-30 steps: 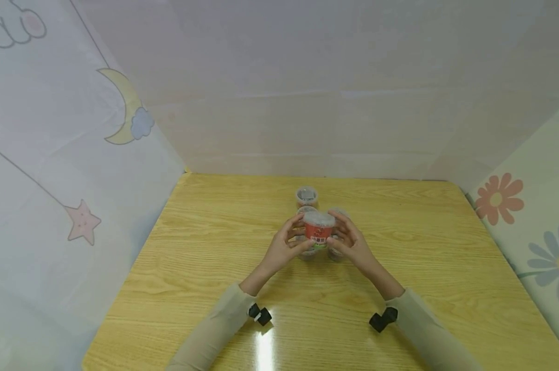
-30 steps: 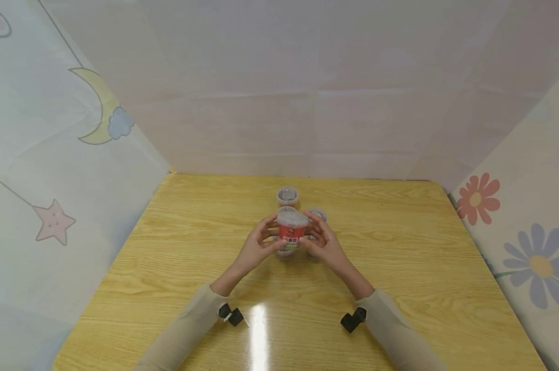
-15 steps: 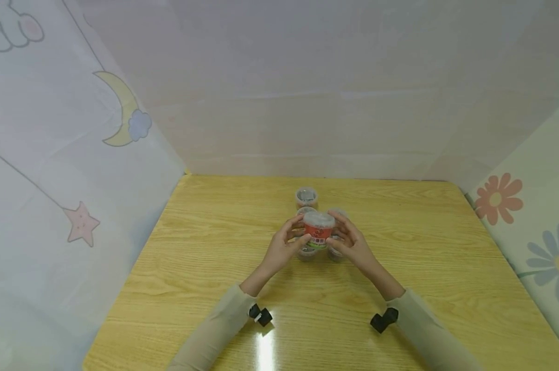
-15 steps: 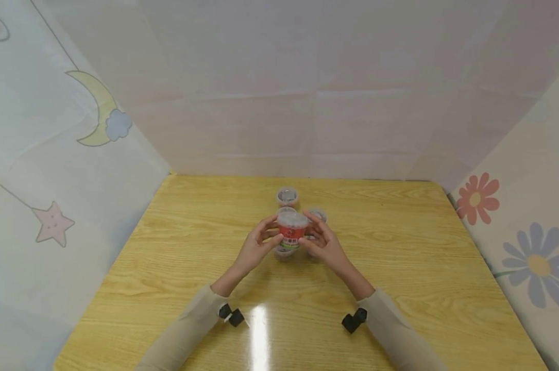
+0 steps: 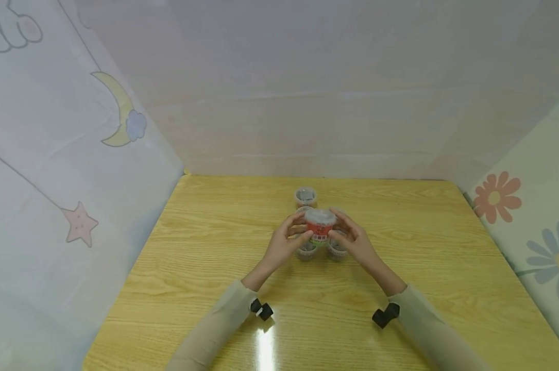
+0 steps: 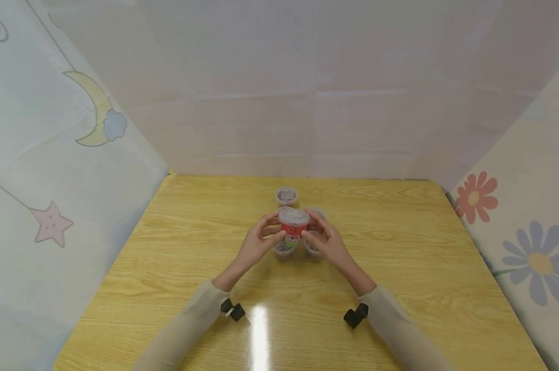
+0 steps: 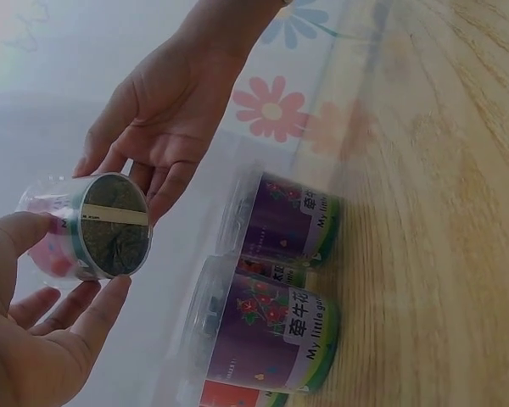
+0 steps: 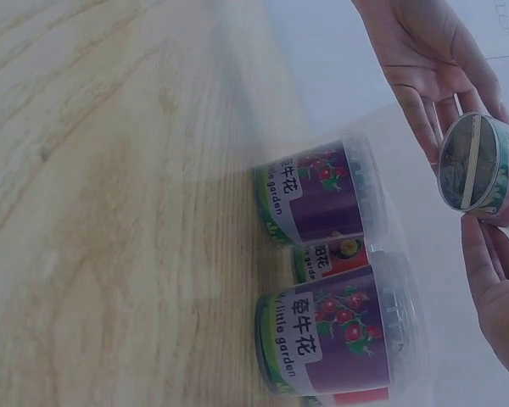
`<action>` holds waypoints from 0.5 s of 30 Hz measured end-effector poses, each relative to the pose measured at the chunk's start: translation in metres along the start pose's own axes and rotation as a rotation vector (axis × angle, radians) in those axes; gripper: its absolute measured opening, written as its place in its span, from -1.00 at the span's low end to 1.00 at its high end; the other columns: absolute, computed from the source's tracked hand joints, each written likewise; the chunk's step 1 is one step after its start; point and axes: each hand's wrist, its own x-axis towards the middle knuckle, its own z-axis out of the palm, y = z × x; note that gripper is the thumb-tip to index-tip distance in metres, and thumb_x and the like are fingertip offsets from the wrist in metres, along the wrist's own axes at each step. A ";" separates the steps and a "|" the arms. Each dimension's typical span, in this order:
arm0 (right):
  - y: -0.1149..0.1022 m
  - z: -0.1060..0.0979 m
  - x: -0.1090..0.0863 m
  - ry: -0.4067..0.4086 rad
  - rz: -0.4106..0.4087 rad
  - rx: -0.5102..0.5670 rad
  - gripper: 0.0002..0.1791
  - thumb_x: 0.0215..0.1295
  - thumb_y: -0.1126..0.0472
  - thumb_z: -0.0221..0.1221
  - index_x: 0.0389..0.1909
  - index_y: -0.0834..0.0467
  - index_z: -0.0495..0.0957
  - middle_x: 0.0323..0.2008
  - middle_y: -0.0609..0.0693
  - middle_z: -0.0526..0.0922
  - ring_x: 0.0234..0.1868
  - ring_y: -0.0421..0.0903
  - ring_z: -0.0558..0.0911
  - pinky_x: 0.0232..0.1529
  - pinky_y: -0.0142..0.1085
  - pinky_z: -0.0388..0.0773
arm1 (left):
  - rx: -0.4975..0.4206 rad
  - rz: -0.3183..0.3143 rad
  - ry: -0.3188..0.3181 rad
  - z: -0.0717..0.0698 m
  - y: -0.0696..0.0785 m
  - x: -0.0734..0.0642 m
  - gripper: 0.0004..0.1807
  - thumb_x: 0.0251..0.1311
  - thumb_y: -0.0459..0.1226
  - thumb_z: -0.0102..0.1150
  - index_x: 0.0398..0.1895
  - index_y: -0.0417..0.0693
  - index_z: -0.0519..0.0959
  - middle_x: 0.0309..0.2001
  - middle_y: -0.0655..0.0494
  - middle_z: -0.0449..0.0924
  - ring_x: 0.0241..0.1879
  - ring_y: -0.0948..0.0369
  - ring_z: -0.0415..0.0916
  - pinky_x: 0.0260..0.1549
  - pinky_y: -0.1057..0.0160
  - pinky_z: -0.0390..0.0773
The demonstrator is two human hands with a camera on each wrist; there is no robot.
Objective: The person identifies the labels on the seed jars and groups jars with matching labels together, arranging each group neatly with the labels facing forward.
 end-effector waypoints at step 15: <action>-0.002 -0.011 0.011 -0.003 0.016 -0.052 -0.38 0.33 0.36 0.05 0.38 0.18 0.12 0.07 -0.13 0.47 0.03 -0.25 0.49 -0.04 -0.45 0.55 | 0.046 0.012 0.021 0.000 0.007 0.015 -0.42 0.23 -0.32 0.13 0.31 -0.17 0.24 0.13 -0.20 0.45 0.06 -0.06 0.46 -0.06 0.23 0.58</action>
